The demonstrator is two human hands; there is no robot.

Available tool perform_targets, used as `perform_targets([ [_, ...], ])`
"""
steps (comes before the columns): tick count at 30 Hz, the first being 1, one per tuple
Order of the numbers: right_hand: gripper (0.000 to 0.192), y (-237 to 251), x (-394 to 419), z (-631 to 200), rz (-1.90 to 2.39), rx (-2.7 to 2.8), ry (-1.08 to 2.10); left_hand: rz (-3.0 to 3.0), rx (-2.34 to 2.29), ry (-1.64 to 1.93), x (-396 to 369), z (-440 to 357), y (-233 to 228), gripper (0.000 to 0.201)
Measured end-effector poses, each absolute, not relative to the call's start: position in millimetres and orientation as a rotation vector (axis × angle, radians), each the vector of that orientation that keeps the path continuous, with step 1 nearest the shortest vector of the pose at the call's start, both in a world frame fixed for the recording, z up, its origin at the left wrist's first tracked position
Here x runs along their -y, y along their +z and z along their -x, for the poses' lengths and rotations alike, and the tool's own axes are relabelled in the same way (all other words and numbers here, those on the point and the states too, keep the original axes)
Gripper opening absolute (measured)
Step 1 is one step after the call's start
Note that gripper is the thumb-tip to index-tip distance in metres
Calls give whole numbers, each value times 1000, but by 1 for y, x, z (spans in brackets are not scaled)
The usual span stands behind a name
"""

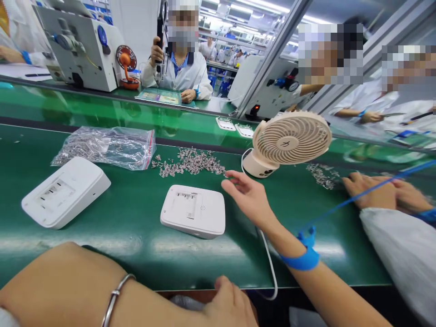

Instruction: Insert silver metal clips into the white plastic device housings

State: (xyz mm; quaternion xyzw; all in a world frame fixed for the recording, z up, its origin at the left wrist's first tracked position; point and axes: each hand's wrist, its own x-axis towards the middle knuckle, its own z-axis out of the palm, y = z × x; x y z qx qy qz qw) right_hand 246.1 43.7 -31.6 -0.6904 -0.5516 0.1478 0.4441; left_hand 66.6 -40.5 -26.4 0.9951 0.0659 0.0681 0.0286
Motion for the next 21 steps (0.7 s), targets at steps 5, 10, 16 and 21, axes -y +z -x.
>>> perform_targets([
  [5,22,-47,-88,-283,1862,1321,255,-2973,27,-336,15,-77,8,22],
  [10,3,-52,-88,-293,1792,1337,320,-2871,-39,-608,-5,-85,43,19],
  [16,9,-51,-78,-296,1675,1191,436,-3043,79,-216,-28,-75,53,12],
  [21,8,-46,-75,-286,1606,1123,486,-3004,-314,14,-76,-85,50,12],
])
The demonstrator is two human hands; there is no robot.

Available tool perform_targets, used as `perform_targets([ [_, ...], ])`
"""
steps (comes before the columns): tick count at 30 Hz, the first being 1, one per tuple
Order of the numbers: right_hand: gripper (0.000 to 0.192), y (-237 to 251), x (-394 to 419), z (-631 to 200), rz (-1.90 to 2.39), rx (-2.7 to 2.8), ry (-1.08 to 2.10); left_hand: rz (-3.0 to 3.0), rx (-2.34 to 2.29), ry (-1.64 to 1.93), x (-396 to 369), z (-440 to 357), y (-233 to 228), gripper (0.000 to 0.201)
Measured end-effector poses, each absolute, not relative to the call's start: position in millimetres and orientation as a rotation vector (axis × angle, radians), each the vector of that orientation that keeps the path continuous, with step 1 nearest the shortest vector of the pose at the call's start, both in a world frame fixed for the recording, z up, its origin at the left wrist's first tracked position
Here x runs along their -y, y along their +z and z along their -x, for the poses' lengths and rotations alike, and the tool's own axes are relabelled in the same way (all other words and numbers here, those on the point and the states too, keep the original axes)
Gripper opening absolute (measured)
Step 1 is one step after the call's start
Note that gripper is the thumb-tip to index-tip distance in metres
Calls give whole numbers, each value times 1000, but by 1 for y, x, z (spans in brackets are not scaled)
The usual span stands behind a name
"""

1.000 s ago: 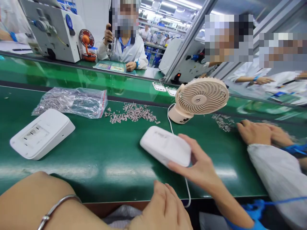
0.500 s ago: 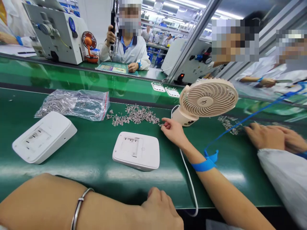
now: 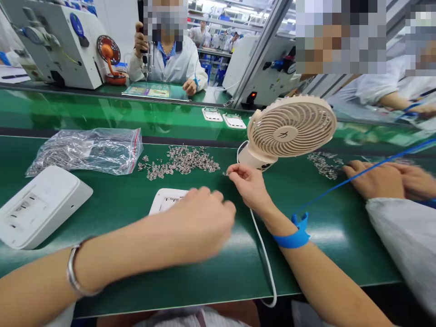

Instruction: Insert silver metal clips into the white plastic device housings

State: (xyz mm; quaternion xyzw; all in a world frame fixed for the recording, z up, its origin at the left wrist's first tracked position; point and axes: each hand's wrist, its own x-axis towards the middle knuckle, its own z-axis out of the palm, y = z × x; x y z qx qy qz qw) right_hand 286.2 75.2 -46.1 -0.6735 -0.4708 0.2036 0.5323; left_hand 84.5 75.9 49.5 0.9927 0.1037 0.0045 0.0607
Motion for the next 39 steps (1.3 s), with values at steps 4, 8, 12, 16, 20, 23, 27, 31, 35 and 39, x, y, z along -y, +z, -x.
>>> perform_targets([
  [4,13,-37,-73,-275,1503,1019,652,-2619,-699,333,-119,-97,38,15],
  [8,17,-26,-65,-260,1358,985,829,-2309,-885,450,-139,-98,25,14],
  [12,17,-19,-56,-246,1271,1100,889,-2208,-839,433,-137,-97,20,18],
  [16,13,-18,-50,-240,1294,1229,787,-2216,-772,444,-132,-98,22,15],
  [20,11,-18,-47,-239,1366,1313,677,-2256,-792,447,-130,-100,22,12],
  [23,8,-16,-44,-238,1398,1362,639,-2293,-837,440,-129,-101,22,13],
  [27,6,-15,-42,-236,1456,1371,539,-2370,-890,405,-129,-101,21,14],
  [31,5,-15,-42,-237,1479,1331,448,-2432,-905,391,-129,-101,19,14],
  [35,7,-16,-43,-239,1465,1296,440,-2421,-904,400,-129,-101,19,15],
  [39,6,-17,-44,-240,1475,1280,433,-2425,-968,399,-132,-100,18,17],
])
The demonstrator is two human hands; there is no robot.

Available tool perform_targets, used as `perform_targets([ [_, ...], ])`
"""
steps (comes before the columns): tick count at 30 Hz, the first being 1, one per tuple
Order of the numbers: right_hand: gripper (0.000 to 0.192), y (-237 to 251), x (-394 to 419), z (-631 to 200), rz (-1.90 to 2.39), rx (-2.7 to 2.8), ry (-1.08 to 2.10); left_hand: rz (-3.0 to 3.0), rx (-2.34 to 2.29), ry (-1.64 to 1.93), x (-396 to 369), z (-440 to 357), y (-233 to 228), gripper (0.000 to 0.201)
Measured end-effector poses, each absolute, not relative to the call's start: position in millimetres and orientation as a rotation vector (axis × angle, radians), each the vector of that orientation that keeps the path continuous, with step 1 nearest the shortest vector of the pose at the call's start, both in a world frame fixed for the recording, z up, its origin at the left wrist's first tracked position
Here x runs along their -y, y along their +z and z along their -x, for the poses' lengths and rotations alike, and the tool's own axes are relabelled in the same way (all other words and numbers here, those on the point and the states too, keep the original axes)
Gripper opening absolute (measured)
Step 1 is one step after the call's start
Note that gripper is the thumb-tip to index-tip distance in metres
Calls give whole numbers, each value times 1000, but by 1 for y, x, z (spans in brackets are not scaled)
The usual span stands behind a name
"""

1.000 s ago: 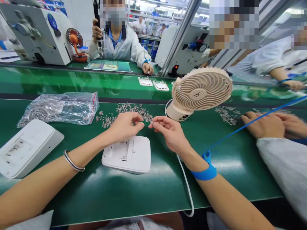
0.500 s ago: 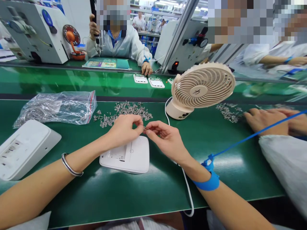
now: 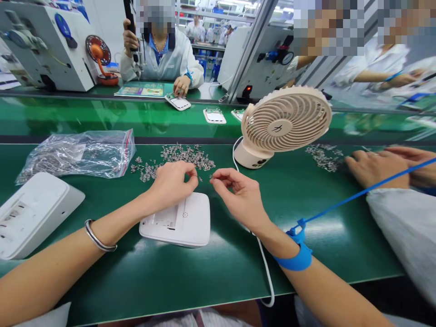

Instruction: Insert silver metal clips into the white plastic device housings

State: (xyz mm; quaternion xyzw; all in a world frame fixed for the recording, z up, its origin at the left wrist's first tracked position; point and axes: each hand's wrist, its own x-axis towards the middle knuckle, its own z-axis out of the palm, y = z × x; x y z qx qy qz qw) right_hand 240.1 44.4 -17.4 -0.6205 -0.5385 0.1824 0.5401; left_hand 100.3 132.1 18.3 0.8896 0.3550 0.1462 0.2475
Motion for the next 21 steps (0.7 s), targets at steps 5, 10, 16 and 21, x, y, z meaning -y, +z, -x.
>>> perform_targets([
  [5,6,-20,-46,-243,1513,1249,398,-2443,-1162,516,-149,-95,16,17],
  [10,10,-21,-46,-244,1491,1258,426,-2339,-1231,502,-168,-83,24,24],
  [16,20,-20,-44,-241,1506,1327,443,-2462,-742,-291,-164,-72,41,60],
  [21,19,-20,-44,-242,1471,1325,455,-2515,-770,-512,-158,-71,43,72],
])
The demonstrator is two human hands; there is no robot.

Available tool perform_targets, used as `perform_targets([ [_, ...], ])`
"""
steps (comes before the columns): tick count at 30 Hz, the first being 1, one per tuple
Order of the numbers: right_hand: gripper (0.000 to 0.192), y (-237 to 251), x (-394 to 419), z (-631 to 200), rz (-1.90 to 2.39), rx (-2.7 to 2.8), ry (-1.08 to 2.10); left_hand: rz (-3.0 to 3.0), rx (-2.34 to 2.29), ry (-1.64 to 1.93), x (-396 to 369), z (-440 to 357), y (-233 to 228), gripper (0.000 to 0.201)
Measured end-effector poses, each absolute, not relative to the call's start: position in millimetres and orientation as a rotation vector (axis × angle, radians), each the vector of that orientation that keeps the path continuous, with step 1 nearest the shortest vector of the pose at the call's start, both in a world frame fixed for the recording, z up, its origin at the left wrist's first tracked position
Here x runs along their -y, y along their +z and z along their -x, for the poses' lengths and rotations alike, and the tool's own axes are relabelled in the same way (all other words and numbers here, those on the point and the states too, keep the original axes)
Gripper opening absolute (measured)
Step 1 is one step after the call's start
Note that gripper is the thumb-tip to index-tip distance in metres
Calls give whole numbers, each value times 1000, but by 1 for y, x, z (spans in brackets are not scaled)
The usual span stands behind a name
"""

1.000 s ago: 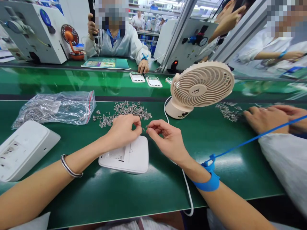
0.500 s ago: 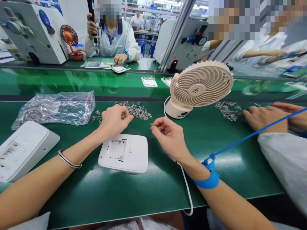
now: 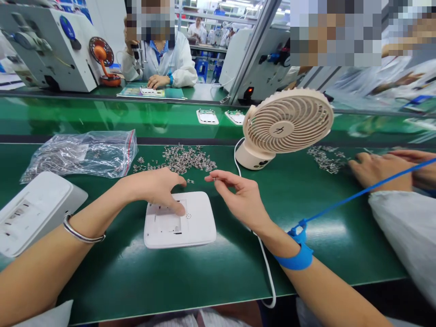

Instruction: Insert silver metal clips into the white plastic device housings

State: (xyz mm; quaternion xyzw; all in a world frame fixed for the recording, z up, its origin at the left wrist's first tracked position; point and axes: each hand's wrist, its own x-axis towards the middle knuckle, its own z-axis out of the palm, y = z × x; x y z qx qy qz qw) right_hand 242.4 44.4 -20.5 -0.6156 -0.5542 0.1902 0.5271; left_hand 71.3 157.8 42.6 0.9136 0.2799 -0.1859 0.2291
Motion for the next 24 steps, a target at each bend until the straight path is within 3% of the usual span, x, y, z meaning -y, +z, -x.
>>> perform_targets([
  [6,14,-20,-46,-245,1462,1240,416,-2628,-1063,-472,-142,-73,48,51],
  [11,17,-21,-46,-246,1423,1222,431,-2877,-784,-191,-132,-83,46,66],
  [16,12,-19,-45,-245,1431,1243,357,-2832,-848,-384,-126,-82,49,42],
  [19,12,-17,-41,-239,1422,1261,334,-2855,-1025,-433,-121,-79,53,47],
  [24,22,-17,-32,-226,1373,1473,283,-3001,-954,-47,-112,-88,50,41],
])
